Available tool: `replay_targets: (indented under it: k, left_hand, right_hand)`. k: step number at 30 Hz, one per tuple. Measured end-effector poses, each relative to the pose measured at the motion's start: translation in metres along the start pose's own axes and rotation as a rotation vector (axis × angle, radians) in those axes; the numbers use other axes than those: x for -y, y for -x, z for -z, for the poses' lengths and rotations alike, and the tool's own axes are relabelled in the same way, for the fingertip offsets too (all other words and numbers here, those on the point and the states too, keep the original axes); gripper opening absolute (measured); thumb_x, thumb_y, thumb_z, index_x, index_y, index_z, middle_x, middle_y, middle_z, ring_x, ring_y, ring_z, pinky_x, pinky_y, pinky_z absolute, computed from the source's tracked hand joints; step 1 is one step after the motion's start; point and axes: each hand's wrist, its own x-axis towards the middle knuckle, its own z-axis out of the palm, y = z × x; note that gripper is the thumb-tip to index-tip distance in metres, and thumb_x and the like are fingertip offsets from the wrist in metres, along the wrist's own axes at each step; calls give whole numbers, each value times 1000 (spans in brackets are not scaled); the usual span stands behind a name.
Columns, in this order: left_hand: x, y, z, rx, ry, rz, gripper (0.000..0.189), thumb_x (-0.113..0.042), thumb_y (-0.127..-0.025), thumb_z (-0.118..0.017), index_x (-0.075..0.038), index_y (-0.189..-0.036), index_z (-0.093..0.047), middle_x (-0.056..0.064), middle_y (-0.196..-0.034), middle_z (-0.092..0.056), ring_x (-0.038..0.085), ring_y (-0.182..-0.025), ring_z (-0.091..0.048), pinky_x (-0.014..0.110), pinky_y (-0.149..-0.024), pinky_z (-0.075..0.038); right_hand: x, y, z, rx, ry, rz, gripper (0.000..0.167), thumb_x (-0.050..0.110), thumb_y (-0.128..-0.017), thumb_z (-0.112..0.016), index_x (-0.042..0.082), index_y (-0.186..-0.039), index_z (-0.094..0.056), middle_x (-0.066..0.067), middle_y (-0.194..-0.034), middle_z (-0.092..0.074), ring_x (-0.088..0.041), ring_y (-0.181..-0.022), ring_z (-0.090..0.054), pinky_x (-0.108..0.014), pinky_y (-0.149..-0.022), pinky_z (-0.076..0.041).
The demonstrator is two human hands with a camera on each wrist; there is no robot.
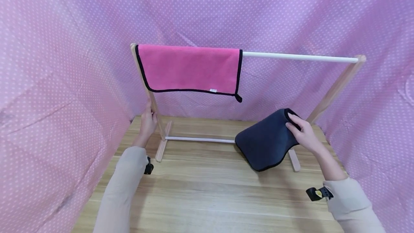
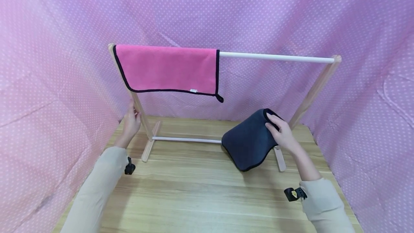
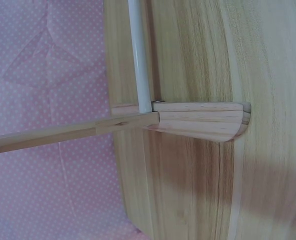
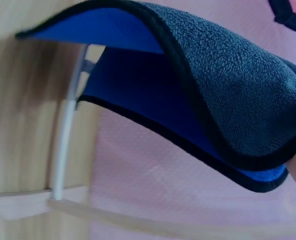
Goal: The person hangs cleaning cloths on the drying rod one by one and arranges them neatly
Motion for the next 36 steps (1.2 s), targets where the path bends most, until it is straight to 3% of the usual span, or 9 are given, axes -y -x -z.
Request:
replay_targets:
  k: [3, 5, 8, 11, 16, 18, 25, 36]
  left_hand:
    - [1, 1, 0, -3, 9, -7, 66, 18, -80, -48, -2, -139, -25, 41, -96, -52, 51, -87, -54, 57, -74, -49]
    - [1, 1, 0, 4, 10, -7, 70, 19, -81, -48, -6, -141, -22, 42, -98, -51, 52, -88, -54, 57, -75, -49]
    - [2, 1, 3, 12, 14, 0, 72, 19, -81, -48, -8, -142, -21, 42, -100, -51, 52, -89, -55, 56, -75, -50]
    - [2, 1, 6, 19, 23, 8, 70, 20, -81, -49, -4, -141, -22, 43, -102, -50, 52, -90, -55, 55, -75, -51]
    - [3, -1, 7, 22, 4, 1, 64, 19, -80, -51, 0, -136, -26, 43, -97, -52, 51, -87, -56, 54, -72, -52]
    - [4, -2, 5, 19, -9, -6, 63, 18, -80, -51, -1, -135, -27, 41, -93, -54, 50, -84, -57, 54, -71, -52]
    - [2, -5, 0, 2, -3, -16, 65, 17, -81, -51, -4, -136, -26, 41, -94, -53, 51, -85, -57, 54, -71, -52]
    - [2, -4, 1, 13, 9, 6, 63, 18, -80, -50, -2, -136, -26, 40, -95, -53, 50, -86, -56, 54, -72, -52]
  right_hand:
    - [12, -3, 5, -10, 10, 40, 41, -7, -88, -51, -16, -126, -42, -31, -127, -45, 16, -110, -34, 1, -90, -27]
    - [19, -6, 8, -26, 9, 82, 40, -10, -86, -51, -16, -125, -43, -13, -124, -53, 13, -107, -39, 0, -87, -31]
    - [28, -13, 14, -85, 31, 175, 39, -16, -81, -53, -18, -120, -47, 14, -121, -52, 12, -107, -43, -2, -88, -34]
    - [36, -22, 21, -167, 53, 245, 42, -21, -76, -55, -17, -118, -49, 29, -117, -45, 13, -111, -41, -4, -94, -32]
    - [47, -33, 37, -225, 37, 315, 62, -26, -73, -53, 11, -123, -56, 22, -117, -52, 10, -105, -47, -5, -91, -36]
    - [49, -37, 41, -236, 35, 345, 67, -28, -72, -52, 16, -122, -57, 21, -115, -55, 9, -101, -48, -6, -87, -37]
    - [54, -53, 57, -281, 42, 351, 45, -28, -73, -50, -12, -114, -57, 25, -99, -54, 5, -82, -45, -8, -75, -36]
    - [71, -77, 78, -307, 113, 402, 34, -26, -74, -50, -19, -106, -57, 24, -85, -48, 3, -76, -40, -10, -70, -33]
